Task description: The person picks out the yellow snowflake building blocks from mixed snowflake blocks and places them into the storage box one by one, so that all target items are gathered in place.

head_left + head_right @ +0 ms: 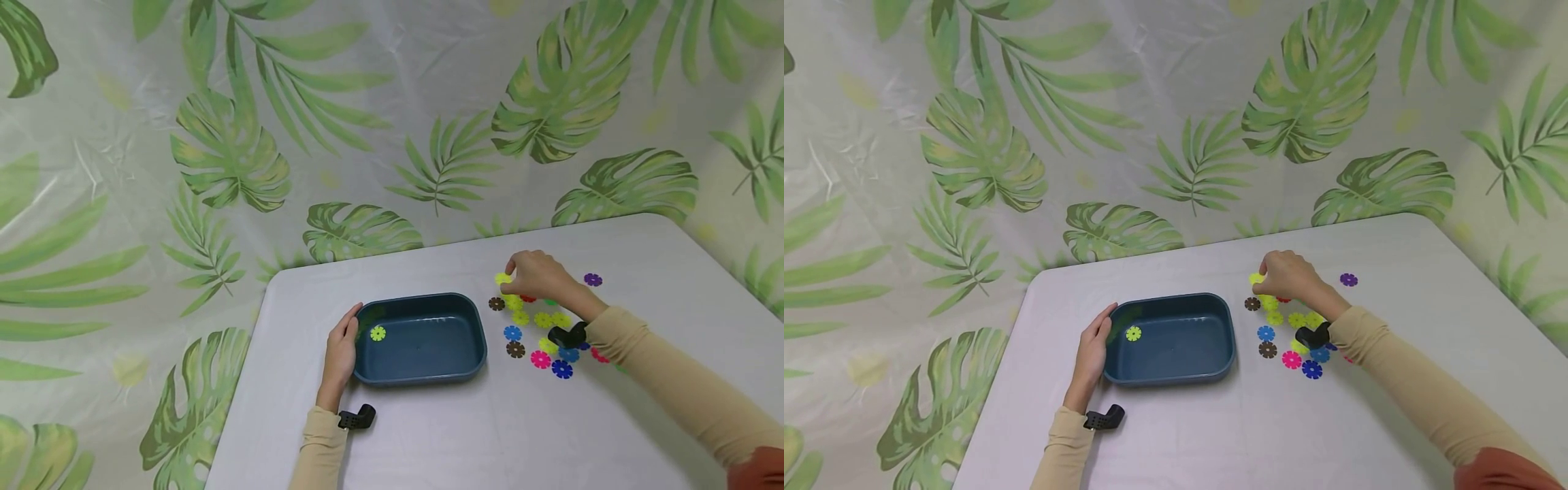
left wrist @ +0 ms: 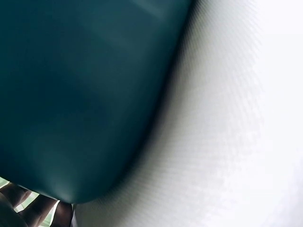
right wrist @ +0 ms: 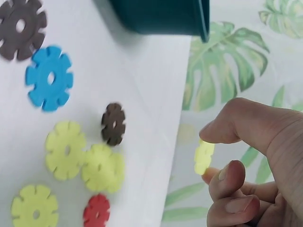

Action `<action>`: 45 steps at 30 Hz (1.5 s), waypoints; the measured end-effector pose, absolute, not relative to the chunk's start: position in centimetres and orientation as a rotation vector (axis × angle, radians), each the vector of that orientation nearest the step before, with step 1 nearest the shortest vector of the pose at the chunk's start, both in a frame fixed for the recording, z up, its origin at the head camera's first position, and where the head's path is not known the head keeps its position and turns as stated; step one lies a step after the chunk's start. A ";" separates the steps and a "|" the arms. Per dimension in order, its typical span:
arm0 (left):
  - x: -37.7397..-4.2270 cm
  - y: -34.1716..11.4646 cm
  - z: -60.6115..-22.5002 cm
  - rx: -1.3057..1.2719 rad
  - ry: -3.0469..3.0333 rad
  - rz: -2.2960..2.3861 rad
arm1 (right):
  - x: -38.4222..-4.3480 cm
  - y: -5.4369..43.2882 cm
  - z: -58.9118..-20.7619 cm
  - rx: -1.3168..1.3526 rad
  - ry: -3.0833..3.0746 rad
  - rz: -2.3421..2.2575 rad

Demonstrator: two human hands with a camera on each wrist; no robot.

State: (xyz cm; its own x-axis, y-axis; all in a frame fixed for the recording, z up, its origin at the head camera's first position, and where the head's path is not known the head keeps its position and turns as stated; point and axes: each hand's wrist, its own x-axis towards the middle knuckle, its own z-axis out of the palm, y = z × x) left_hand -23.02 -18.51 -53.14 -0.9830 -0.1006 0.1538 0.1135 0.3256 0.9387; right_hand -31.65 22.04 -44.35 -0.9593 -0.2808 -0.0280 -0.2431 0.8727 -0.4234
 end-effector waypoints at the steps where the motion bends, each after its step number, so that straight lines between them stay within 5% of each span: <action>1: -23.0 -18.5 -53.1 -0.011 -2.402 -1.727 | -31.5 21.7 -44.2 -0.422 2.950 -0.663; 14: -21.1 -17.4 -49.0 -0.028 -2.431 -1.726 | -30.7 17.0 -43.0 -0.571 2.909 -0.704; 35: -20.9 -17.5 -48.7 -0.006 -2.432 -1.741 | -29.3 9.5 -44.1 -0.787 2.861 -0.573; 45: -22.9 -18.5 -52.9 0.007 -2.417 -1.720 | -28.8 7.0 -44.3 -0.935 2.823 -0.522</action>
State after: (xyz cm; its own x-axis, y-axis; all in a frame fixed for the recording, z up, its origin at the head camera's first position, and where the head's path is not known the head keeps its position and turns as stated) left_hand -22.93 -18.47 -52.87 -0.9847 -0.1047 0.1393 0.0973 0.3324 0.9381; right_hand -28.81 6.99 -44.26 -0.8016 -0.5979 -0.0077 -0.5556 0.7496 -0.3597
